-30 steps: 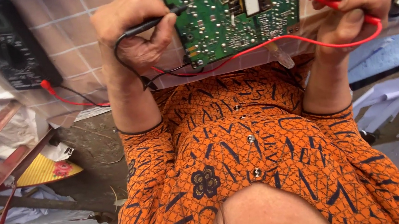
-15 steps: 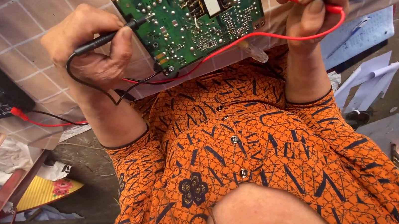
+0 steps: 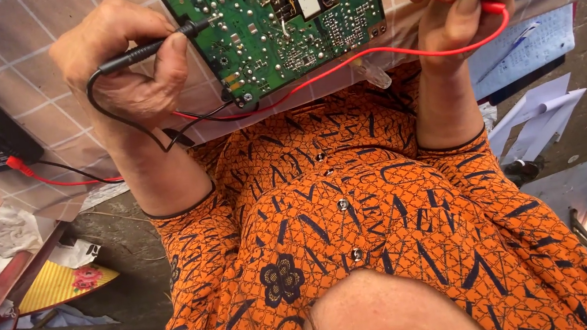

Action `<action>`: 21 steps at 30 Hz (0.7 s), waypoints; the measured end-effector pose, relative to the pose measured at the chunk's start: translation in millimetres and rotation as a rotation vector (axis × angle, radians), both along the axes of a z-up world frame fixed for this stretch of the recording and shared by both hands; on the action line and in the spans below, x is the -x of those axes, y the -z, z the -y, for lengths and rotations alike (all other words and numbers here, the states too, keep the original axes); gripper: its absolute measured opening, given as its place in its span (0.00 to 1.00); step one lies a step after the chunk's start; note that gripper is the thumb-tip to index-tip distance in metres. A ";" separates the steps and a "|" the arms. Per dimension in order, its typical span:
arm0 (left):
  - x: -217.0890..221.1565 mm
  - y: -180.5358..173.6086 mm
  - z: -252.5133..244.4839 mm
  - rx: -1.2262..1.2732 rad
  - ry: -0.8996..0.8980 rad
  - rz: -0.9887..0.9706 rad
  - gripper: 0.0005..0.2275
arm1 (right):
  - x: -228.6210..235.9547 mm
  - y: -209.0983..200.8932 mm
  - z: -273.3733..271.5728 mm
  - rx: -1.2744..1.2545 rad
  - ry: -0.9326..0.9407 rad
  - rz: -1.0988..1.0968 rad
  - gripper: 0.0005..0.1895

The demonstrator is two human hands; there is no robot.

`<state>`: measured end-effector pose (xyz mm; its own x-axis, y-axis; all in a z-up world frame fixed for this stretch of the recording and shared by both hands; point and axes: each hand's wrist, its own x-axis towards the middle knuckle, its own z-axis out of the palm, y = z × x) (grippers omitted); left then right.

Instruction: The person uses a multimeter to test a green circuit board. They hold the board with one hand and use the multimeter probes to touch various points on the board's surface.

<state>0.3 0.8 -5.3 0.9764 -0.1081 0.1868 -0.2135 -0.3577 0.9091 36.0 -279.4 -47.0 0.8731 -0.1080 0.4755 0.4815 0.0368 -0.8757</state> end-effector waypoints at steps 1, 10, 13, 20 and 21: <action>0.1 0.0 -0.4 0.000 -0.001 0.000 0.07 | -0.5 0.6 -0.2 0.000 -0.001 0.000 0.16; 0.8 -1.5 0.8 0.028 -0.012 -0.027 0.07 | 2.9 5.4 3.4 -0.071 -0.068 -0.062 0.14; 1.3 -0.7 -0.3 0.029 -0.009 -0.038 0.06 | 1.6 4.5 4.0 -0.044 -0.033 -0.015 0.17; 0.1 -0.4 1.4 0.045 -0.012 -0.022 0.07 | 4.4 8.1 6.9 -0.097 -0.067 -0.057 0.16; 0.1 -0.5 1.4 0.046 -0.013 -0.019 0.07 | 5.3 7.5 6.5 -0.101 -0.059 -0.076 0.17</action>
